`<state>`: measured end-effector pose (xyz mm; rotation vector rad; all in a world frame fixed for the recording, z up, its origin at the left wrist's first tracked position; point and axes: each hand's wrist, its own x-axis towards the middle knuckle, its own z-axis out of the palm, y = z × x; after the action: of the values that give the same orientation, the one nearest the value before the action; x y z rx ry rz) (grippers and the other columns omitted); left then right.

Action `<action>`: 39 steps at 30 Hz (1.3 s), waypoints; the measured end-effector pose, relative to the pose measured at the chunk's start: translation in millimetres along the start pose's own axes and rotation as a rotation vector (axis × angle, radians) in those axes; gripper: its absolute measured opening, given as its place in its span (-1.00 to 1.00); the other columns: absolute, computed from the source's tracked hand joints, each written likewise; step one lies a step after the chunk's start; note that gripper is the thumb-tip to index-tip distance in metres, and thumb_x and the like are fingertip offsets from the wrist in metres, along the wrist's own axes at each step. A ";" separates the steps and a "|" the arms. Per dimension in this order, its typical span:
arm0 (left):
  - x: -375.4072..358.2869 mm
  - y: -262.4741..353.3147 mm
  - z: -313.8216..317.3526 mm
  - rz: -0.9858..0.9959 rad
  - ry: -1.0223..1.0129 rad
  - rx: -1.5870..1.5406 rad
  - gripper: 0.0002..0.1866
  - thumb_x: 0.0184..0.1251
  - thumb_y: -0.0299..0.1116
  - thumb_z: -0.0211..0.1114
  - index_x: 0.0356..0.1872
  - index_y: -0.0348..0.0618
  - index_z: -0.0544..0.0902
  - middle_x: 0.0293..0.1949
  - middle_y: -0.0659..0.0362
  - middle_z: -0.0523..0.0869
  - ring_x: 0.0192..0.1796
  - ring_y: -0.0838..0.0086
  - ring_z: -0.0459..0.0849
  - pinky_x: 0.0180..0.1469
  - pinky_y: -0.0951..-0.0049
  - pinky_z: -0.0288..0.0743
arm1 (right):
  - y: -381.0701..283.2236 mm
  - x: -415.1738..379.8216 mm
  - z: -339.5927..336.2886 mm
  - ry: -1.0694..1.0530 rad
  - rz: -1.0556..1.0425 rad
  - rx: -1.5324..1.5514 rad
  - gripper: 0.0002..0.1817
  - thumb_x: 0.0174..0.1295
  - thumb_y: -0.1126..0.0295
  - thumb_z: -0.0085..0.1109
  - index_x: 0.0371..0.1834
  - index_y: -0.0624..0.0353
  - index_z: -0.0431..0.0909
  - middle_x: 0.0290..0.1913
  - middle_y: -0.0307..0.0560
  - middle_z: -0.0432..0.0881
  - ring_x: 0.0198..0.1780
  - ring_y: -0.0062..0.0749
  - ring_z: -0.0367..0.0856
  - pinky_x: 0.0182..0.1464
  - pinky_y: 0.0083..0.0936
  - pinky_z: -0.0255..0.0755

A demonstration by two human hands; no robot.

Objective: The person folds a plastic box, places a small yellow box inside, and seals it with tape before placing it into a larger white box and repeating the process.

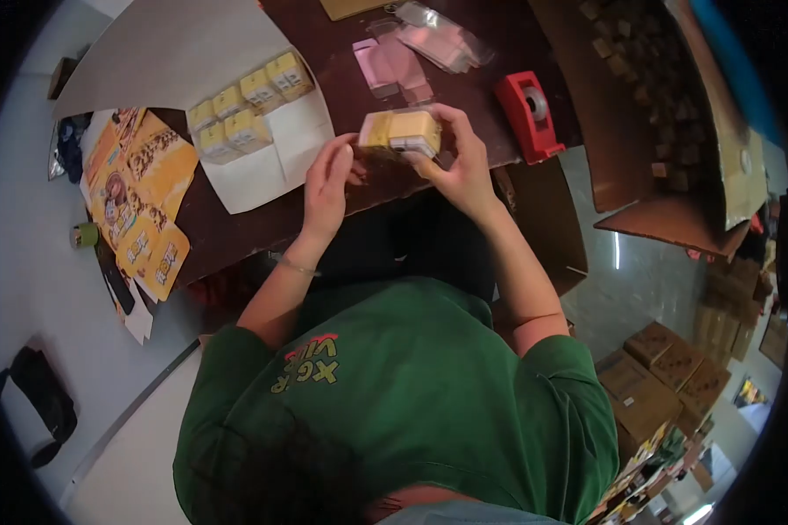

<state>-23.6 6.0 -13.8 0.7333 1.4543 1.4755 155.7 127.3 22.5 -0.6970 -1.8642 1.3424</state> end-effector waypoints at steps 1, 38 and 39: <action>-14.5 19.3 -3.9 0.209 0.172 0.385 -0.69 0.39 -0.26 0.32 0.04 -0.19 0.61 -0.06 0.11 0.68 -0.13 0.29 0.66 -0.01 0.25 0.51 | -6.1 20.3 11.7 -0.076 -0.038 0.007 -0.37 0.05 0.42 0.46 0.23 0.18 0.42 0.06 0.05 0.63 0.07 -0.22 0.66 0.15 -0.35 0.52; 0.0 15.6 4.7 -0.396 -0.870 -0.794 -0.25 0.19 -0.52 0.19 0.48 -0.18 0.20 0.25 -0.05 0.49 0.32 0.16 0.49 0.46 0.15 0.26 | -11.8 5.6 -12.6 -0.316 -0.228 -0.300 -0.86 0.22 0.38 0.31 -0.17 0.12 0.68 0.30 -0.03 0.42 0.35 -0.12 0.30 0.35 -0.27 0.21; -3.5 7.4 6.2 -0.408 -0.849 -0.838 -0.36 0.29 -0.41 0.26 0.39 -0.16 0.29 0.14 -0.03 0.57 0.21 0.18 0.58 0.37 0.12 0.38 | -10.0 0.8 -13.9 -0.331 -0.090 -0.109 -0.86 0.23 0.39 0.30 -0.17 0.12 0.69 0.28 -0.02 0.43 0.34 -0.14 0.32 0.33 -0.27 0.23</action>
<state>-18.1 6.4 -5.1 0.3962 0.2504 1.0796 166.3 132.6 34.9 -0.4576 -2.2164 1.3690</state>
